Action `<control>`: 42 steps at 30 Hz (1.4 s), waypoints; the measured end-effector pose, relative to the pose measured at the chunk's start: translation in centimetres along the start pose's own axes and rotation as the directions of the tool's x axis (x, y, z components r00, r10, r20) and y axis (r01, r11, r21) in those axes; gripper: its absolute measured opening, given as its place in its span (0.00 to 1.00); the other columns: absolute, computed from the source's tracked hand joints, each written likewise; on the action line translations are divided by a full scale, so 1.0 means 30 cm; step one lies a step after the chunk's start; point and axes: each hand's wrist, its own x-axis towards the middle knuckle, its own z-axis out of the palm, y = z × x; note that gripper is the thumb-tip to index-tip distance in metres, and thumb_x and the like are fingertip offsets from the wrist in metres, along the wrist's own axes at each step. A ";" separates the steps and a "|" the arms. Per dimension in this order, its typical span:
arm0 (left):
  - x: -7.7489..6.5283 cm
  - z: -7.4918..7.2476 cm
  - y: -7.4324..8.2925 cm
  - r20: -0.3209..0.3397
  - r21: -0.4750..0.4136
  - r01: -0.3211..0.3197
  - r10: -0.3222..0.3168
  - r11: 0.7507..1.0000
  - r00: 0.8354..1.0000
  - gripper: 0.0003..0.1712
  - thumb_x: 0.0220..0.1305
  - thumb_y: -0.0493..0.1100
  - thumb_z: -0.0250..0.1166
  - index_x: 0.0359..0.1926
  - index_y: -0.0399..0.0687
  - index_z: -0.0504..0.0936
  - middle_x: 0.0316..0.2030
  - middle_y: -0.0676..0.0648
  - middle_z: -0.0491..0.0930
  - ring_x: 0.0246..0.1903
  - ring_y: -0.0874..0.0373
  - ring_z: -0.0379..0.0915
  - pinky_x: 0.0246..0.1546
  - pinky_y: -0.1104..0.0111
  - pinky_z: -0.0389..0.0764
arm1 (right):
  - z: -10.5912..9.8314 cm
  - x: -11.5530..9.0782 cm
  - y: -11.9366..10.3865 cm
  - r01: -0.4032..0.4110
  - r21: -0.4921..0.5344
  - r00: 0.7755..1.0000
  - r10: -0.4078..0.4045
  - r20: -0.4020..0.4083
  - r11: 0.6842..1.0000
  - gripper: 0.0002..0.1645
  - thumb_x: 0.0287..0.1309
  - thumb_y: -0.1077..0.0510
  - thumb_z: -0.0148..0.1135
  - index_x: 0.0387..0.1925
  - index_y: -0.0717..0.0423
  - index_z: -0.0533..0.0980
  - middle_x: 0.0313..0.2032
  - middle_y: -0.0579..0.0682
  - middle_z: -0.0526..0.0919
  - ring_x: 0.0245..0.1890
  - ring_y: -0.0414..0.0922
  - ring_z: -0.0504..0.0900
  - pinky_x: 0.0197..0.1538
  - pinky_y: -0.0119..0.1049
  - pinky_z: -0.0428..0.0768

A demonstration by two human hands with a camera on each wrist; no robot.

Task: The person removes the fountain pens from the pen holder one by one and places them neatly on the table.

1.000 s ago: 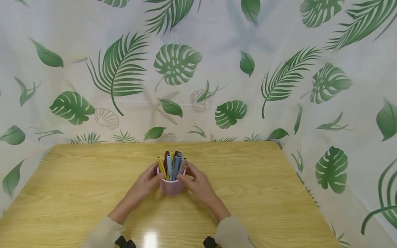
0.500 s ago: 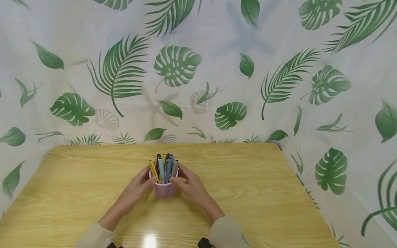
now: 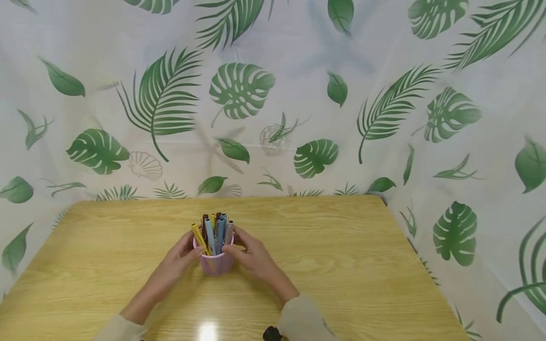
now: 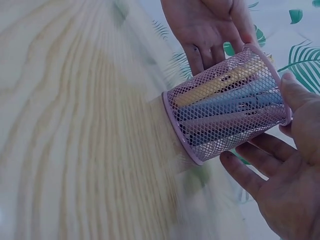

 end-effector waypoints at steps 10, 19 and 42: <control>-0.032 -0.047 0.005 0.010 0.043 -0.003 0.002 0.999 1.000 0.41 0.81 0.49 0.55 0.83 0.42 0.47 0.80 0.34 0.46 0.77 0.38 0.45 0.76 0.49 0.52 | 0.046 0.021 -0.012 -0.005 0.017 1.000 0.005 0.015 1.000 0.37 0.75 0.51 0.60 0.79 0.52 0.61 0.71 0.57 0.72 0.66 0.56 0.76 0.68 0.55 0.75; -0.045 -0.079 -0.007 0.016 0.073 0.005 -0.007 0.997 1.000 0.41 0.81 0.49 0.54 0.83 0.46 0.44 0.80 0.36 0.48 0.77 0.38 0.49 0.75 0.49 0.55 | 0.068 0.033 -0.023 -0.016 0.019 0.999 0.015 0.037 1.000 0.38 0.75 0.50 0.61 0.80 0.49 0.61 0.71 0.53 0.73 0.66 0.53 0.76 0.67 0.52 0.76; -0.052 -0.089 0.000 0.066 0.039 -0.036 0.033 0.999 0.997 0.40 0.82 0.46 0.52 0.83 0.43 0.43 0.80 0.35 0.46 0.77 0.38 0.46 0.75 0.50 0.52 | 0.088 0.034 -0.062 0.006 -0.011 0.994 -0.007 -0.106 1.000 0.34 0.66 0.55 0.71 0.70 0.59 0.72 0.58 0.56 0.83 0.57 0.51 0.82 0.54 0.43 0.85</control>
